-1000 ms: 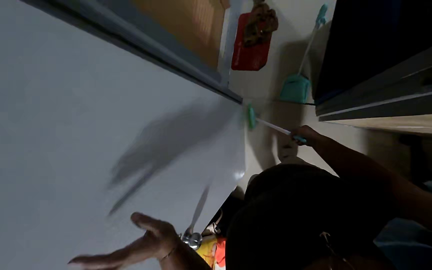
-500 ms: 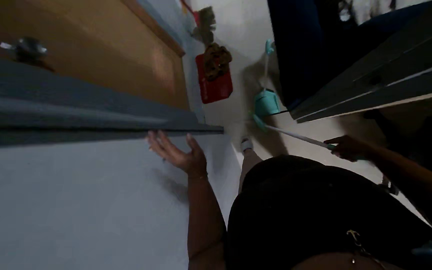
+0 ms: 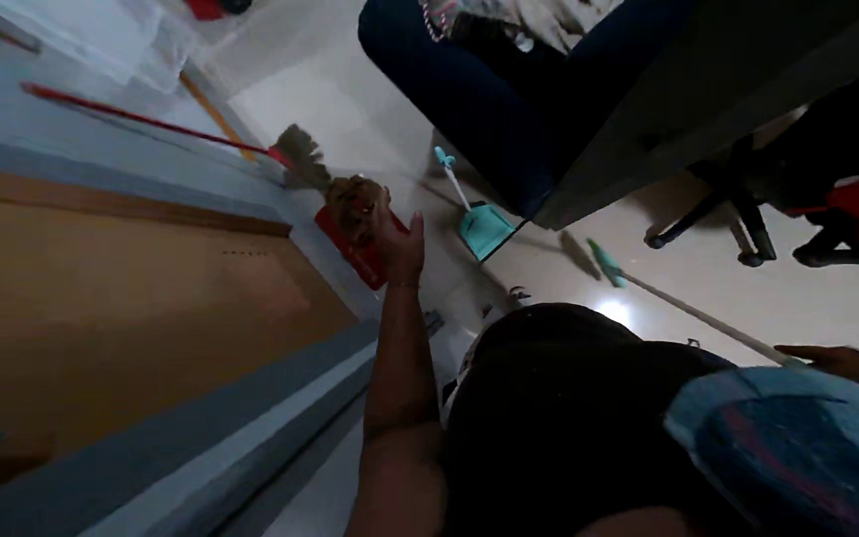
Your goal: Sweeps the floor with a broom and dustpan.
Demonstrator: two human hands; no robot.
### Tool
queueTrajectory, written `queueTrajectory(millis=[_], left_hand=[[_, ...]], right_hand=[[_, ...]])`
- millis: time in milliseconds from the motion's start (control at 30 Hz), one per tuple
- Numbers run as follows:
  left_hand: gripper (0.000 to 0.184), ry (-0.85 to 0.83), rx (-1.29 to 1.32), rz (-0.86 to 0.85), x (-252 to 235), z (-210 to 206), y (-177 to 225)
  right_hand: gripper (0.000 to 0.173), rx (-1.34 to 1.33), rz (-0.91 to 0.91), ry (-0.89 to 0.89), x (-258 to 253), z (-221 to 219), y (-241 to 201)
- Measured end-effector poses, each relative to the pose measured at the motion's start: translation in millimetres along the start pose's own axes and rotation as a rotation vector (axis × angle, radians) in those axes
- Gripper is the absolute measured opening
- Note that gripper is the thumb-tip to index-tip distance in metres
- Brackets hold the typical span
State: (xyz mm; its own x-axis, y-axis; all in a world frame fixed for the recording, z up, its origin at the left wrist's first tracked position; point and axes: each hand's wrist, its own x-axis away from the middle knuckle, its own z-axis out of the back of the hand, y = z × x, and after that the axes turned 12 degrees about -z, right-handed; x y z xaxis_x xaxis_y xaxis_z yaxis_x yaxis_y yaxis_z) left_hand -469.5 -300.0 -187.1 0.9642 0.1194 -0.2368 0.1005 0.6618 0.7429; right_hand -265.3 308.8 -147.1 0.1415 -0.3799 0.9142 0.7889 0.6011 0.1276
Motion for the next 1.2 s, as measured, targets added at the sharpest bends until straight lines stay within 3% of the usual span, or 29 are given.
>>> queueTrajectory(millis=[233, 367, 467, 600, 800, 933, 1033, 1200], left_hand=[[0.074, -0.254, 0.067, 0.158, -36.2, -14.6, -6.5], [0.072, -0.304, 0.100, 0.208, -67.4, -18.1, -26.1], [0.075, -0.446, 0.023, 0.268, -97.0, -26.1, -44.6], [0.082, -0.731, -0.069, 0.202, -152.6, -48.7, -86.3], [0.092, -1.149, -0.053, -0.011, -226.6, -86.3, -132.3], [0.100, -1.365, -0.014, -0.144, -247.9, -109.3, -141.4], [0.105, -1.484, 0.026, -0.181, -247.2, -127.3, -143.3], [0.102, -1.541, 0.149, -0.216, -241.9, -158.4, -146.3]], right_hand=[[0.029, -0.495, -0.149, 0.146, -47.2, -58.7, -3.8], [0.023, -0.527, -0.193, 0.209, -81.6, -86.4, -27.7], [0.028, -0.502, -0.223, 0.177, -97.7, -110.4, -70.0], [0.030, -0.501, -0.221, 0.116, -97.3, -172.2, -149.9], [0.036, -0.562, -0.245, 0.015, -38.4, -279.2, -286.8], [0.037, -0.642, -0.227, -0.017, 5.9, -302.4, -347.5], [0.043, -0.844, -0.255, -0.003, 27.4, -316.8, -344.7], [0.045, -1.048, -0.369, 0.076, 65.5, -317.7, -298.0]])
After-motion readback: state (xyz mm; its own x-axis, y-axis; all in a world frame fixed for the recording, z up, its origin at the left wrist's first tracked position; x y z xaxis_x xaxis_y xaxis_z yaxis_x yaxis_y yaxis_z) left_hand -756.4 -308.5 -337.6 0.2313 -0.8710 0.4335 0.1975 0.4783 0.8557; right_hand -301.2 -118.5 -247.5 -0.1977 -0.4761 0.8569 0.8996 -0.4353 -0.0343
